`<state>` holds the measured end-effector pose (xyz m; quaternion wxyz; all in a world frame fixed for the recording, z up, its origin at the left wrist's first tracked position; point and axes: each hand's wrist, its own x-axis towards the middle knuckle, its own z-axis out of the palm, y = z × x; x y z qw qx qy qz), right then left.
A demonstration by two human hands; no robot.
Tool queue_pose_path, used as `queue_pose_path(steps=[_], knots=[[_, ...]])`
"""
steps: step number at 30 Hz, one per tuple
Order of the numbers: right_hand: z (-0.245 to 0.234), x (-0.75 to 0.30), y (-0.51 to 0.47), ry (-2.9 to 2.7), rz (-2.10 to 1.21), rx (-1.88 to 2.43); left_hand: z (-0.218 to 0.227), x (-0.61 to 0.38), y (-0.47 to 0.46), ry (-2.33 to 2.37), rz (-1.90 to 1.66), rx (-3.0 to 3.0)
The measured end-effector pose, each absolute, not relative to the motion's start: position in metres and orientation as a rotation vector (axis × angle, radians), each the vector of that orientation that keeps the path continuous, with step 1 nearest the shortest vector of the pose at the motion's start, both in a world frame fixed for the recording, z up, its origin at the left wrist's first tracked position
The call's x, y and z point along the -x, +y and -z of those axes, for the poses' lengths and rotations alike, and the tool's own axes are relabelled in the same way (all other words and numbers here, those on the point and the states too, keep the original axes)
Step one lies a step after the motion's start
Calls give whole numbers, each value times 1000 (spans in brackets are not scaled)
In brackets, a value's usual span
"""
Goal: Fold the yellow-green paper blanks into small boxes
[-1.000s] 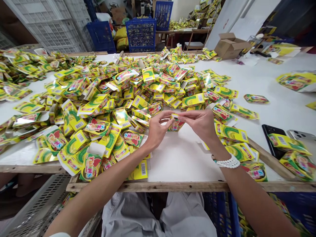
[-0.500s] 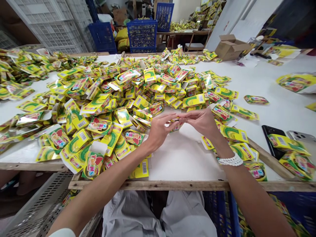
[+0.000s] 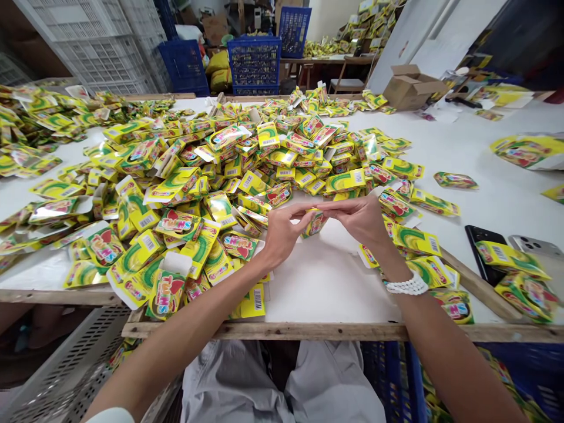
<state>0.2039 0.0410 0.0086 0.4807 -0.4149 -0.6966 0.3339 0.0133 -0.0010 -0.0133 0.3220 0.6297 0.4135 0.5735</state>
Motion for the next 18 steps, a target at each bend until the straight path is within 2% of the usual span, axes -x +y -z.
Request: queue_pose_path(steps=[8,18], knots=[[-8,-201,38,-1668,-807,1017,21,-17,-4,1187,-1674,-1748],[-10,-193,33,-1527,-724,1104,27,-20,-8,1257,-1506,-1730]])
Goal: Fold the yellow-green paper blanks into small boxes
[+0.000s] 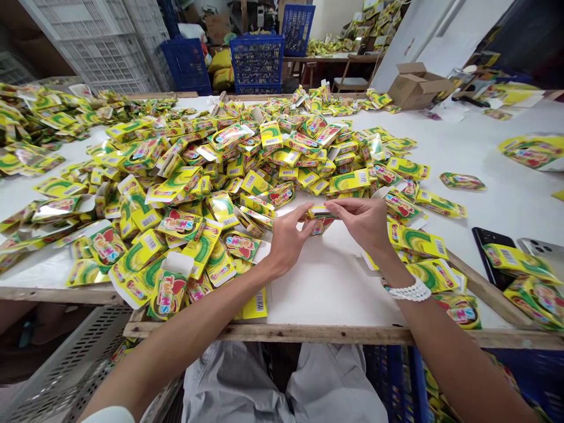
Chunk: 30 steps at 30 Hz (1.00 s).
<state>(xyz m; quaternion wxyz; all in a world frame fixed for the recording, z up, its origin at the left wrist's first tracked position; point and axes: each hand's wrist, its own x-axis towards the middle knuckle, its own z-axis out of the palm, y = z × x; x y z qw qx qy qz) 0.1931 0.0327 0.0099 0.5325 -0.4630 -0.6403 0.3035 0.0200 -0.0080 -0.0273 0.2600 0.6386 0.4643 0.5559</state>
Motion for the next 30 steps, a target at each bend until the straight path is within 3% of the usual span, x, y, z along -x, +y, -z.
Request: queue_pose_path(steps=[13,23,30], knots=[[-8,-192,38,-1314,-993,1177,26,-19,-4,1143,-1559,-1605],[-28,-214,36,-1628,-1370,1107,14,-10,-1,1186,-1462,-1673],[-28,-219,37,-1578,-1385,1160,11,-5,3,1165,-1384,-1710]])
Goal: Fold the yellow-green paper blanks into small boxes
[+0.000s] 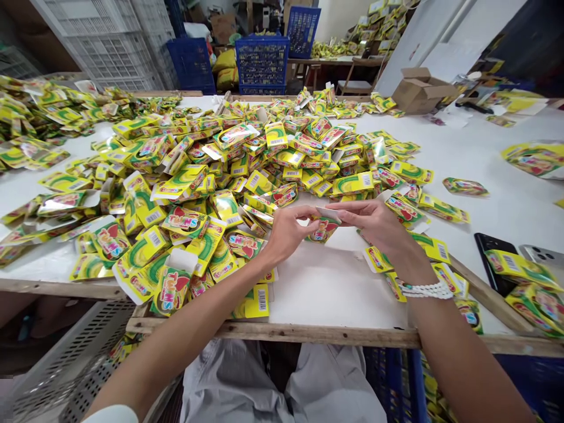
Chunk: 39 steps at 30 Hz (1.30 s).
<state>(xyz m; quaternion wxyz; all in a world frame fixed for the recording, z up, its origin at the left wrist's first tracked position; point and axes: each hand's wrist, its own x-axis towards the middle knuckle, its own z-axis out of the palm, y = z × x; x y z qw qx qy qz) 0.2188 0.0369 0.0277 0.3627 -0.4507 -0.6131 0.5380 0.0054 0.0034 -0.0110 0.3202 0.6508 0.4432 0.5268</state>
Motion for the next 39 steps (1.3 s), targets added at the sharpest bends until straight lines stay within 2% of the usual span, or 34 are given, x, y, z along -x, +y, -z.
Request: queue_pose_path(steps=[9,15,26,39], knots=[[-15,-210,40,-1389,-1295,1186,11,-6,4,1077,-1330,-1614],[-27,-213,34,-1486,-1395,1160,11,-4,6,1011,-1315,-1606],[-17,-184,23,-1602,-890,1084,8,3,11,1050,-1295,-1676],[-17,-193,27,-1655,-870,1108,9,4,16,979,-1279,-1649]])
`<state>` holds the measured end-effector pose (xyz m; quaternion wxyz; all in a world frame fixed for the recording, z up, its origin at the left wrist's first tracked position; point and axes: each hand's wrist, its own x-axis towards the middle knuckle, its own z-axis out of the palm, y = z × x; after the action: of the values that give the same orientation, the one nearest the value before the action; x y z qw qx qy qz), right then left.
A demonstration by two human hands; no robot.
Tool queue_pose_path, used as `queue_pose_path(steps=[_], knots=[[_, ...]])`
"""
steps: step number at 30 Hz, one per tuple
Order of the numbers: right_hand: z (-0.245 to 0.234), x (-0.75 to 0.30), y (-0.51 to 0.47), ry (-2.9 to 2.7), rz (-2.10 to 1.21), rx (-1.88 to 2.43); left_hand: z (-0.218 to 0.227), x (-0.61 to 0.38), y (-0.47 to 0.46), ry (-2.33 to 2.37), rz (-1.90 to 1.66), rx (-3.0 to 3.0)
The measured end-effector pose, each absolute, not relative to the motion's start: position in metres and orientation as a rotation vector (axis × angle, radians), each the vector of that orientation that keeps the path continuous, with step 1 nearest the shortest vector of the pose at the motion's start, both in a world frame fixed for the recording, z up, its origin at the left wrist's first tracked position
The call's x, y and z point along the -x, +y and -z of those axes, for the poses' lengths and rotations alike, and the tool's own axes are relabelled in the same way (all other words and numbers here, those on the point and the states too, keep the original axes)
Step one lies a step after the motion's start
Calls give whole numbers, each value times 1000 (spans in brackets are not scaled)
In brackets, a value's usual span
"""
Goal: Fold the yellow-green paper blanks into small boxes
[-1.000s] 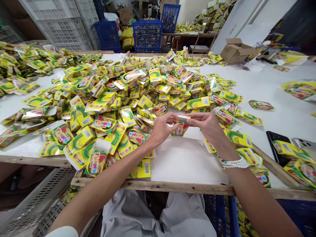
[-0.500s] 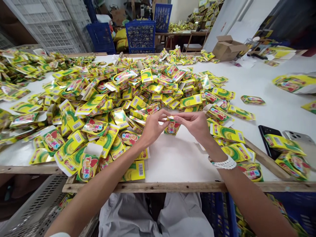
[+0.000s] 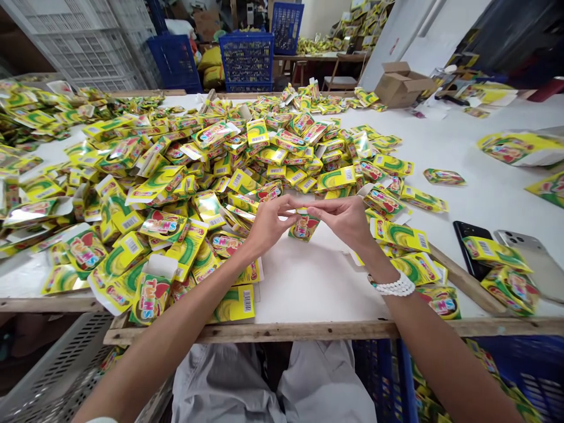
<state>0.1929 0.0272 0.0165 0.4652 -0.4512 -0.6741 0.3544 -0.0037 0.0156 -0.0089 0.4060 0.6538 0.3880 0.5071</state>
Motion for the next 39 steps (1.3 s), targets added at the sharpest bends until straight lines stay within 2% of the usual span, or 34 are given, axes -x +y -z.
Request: queue_pose_path(steps=[4,9,15,18,26,33,39], knots=[[-19,-195,24,-1715,-872,1082,8,3,14,975,-1300,-1694],[-17,-191,22,-1755,-705,1090,7,3,11,1004,-1302,-1702],[-21,-207,31,-1793,-1062,1105,7,0,10,1042,-1358,-1656],[-24,-212,31,-1719,-1099,1140,3,-3,5,1098,-1323,-1671],[-27,-202,20,-1664,-858,1175,4,0,10,981,-1276,-1754],[-25,-205,25,-1734,-854,1135,8,-1,13,979,-1276,-1727],[-21,-207,27,-1817,-758,1066,9,5,15,1029,-1350,-1995]])
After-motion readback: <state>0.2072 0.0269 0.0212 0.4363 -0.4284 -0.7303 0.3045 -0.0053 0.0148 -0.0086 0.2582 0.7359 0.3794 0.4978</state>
